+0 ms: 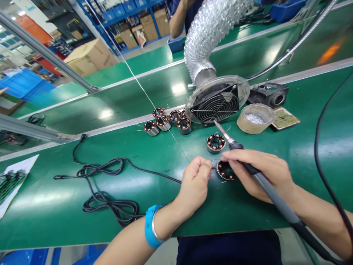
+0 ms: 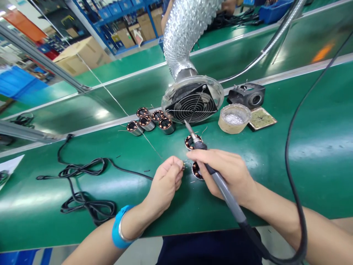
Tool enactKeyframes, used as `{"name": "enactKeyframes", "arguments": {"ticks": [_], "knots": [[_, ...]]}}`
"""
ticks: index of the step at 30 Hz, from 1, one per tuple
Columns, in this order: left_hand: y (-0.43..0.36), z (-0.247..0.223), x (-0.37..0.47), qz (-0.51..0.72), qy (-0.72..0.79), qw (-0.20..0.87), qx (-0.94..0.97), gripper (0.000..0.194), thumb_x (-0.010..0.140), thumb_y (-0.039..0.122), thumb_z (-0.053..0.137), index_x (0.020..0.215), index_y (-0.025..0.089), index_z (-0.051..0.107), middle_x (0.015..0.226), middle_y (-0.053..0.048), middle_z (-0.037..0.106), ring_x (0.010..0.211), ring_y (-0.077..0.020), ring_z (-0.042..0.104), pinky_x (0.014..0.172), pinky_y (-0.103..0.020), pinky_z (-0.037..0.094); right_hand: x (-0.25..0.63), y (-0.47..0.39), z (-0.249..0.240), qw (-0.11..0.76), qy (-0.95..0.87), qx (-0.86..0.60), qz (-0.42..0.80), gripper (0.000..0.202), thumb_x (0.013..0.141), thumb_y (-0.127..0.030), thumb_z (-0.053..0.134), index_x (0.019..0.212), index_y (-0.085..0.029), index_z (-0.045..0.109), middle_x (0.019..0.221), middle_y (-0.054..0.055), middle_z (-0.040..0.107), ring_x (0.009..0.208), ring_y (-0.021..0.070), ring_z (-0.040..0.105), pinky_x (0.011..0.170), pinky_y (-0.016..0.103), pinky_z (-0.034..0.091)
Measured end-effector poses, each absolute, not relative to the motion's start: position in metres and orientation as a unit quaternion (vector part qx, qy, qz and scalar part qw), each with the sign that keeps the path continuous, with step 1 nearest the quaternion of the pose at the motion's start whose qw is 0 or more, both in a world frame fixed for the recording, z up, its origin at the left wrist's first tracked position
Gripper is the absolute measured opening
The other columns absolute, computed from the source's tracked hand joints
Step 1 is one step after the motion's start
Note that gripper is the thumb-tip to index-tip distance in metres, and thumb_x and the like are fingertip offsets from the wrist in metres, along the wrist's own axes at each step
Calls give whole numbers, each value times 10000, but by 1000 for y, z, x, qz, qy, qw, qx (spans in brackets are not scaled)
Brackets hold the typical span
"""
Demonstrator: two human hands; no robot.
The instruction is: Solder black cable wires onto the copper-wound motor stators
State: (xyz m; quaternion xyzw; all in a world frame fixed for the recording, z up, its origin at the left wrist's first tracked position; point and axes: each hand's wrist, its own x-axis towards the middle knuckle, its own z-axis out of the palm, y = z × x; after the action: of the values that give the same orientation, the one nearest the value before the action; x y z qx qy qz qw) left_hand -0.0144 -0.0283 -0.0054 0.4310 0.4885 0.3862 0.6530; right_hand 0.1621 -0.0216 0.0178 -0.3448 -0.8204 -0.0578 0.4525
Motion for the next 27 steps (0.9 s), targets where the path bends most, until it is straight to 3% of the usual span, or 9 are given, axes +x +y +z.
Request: {"name": "enactKeyframes", "arguments": {"ticks": [4, 10, 27], "knots": [[-28, -7, -15, 377, 502, 636, 449, 307, 911, 416, 482, 833, 128, 410, 606, 66, 268, 524, 11, 236, 569, -113, 307, 176, -28, 36, 450, -815, -364, -15, 379, 896, -134, 578, 1273, -129, 603, 1024, 12, 667, 907, -38, 617, 842, 75, 511], [-27, -9, -16, 368, 513, 622, 463, 331, 919, 442, 477, 834, 128, 417, 616, 56, 275, 543, 3, 251, 566, -120, 287, 186, -32, 42, 504, -784, -348, 102, 153, 863, -78, 536, 971, -134, 631, 853, -3, 617, 765, -16, 565, 631, 123, 423], [-28, -9, -16, 351, 520, 618, 474, 376, 930, 489, 477, 837, 131, 413, 623, 47, 271, 565, -7, 257, 565, -125, 266, 182, -33, 40, 486, -804, -323, 119, 158, 837, -47, 521, 945, -106, 621, 807, 15, 586, 725, -20, 518, 638, 134, 415]]}}
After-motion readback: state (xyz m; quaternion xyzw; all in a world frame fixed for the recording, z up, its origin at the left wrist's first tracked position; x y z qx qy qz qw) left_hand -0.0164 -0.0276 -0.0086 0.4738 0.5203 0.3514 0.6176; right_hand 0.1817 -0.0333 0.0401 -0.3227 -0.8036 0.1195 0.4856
